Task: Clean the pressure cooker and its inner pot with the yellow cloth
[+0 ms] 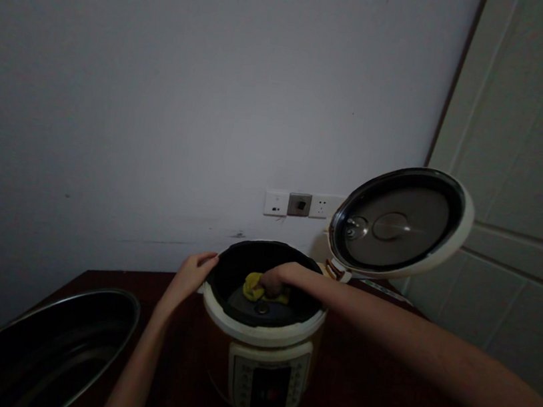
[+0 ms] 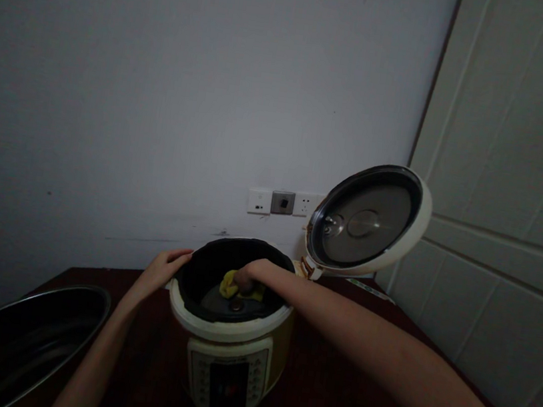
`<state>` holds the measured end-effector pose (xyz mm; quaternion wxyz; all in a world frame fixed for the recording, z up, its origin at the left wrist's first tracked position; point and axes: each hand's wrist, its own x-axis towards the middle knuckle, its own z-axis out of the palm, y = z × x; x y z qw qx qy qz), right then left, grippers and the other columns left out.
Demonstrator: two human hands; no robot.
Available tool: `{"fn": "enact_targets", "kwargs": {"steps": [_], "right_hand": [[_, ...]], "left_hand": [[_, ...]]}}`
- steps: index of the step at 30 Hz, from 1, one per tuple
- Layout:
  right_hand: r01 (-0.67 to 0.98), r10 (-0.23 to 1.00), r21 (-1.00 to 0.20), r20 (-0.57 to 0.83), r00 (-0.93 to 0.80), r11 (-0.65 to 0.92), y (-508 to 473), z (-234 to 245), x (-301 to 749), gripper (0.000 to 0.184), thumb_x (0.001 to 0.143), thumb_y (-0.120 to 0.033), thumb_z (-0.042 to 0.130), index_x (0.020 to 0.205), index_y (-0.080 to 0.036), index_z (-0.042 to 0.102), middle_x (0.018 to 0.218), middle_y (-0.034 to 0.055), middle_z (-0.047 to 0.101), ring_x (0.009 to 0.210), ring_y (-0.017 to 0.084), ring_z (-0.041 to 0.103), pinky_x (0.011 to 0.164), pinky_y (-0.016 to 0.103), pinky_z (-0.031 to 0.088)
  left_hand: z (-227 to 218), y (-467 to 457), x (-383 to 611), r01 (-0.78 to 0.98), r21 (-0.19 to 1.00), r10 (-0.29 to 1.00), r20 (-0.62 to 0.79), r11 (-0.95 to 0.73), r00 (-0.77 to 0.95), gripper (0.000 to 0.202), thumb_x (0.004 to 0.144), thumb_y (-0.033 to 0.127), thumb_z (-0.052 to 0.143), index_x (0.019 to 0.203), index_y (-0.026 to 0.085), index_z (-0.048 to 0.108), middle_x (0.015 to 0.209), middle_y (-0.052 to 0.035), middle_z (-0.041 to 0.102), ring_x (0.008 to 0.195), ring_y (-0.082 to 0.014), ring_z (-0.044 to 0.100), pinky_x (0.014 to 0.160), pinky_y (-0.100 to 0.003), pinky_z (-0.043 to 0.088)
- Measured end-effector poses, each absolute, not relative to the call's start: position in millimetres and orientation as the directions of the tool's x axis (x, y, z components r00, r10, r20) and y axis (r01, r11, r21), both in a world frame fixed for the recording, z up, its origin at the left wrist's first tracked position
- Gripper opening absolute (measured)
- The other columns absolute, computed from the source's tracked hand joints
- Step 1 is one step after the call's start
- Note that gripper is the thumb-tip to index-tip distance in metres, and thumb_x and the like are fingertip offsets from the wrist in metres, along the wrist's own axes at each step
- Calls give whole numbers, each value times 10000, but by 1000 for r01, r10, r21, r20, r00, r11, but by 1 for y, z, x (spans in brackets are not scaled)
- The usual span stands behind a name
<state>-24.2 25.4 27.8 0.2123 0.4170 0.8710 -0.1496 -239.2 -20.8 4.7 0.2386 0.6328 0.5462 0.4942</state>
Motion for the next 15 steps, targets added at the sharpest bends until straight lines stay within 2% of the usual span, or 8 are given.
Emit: {"fn": "enact_targets", "kwargs": {"steps": [4,9,12,15], "right_hand": [[812,675,-18,-545,-497,583,19,33,-6,130,633,-50,561,693,-116,656,588,2,603,655,187,607,656,311,465],[781,598,-24,-629,-497,624,-2,43,2,178,627,-74,581,769,-113,682,647,8,612,630,186,594,614,312,464],[758,527,-62,-682,-507,650,-16,50,2,223,641,-91,608,845,-121,694,700,7,638,650,177,599,610,294,464],[715,394,-196,-723,-568,671,-28,54,-1,229,676,-122,635,895,-134,699,724,-10,660,674,157,605,617,258,466]], "left_hand": [[7,-22,-238,459,845,929,355,-274,-100,456,708,427,557,989,97,698,1046,-129,701,993,-268,635,904,-377,457],[9,-24,-237,449,850,936,345,-277,-75,489,702,446,552,986,74,696,1040,-145,700,1017,-279,624,919,-382,444],[11,-26,-236,452,850,935,344,-271,-88,482,697,433,550,983,74,698,1046,-146,698,1012,-279,625,919,-381,442],[14,-28,-235,445,856,935,339,-263,-100,460,689,427,565,968,89,705,1036,-137,704,996,-277,632,913,-378,446]]}}
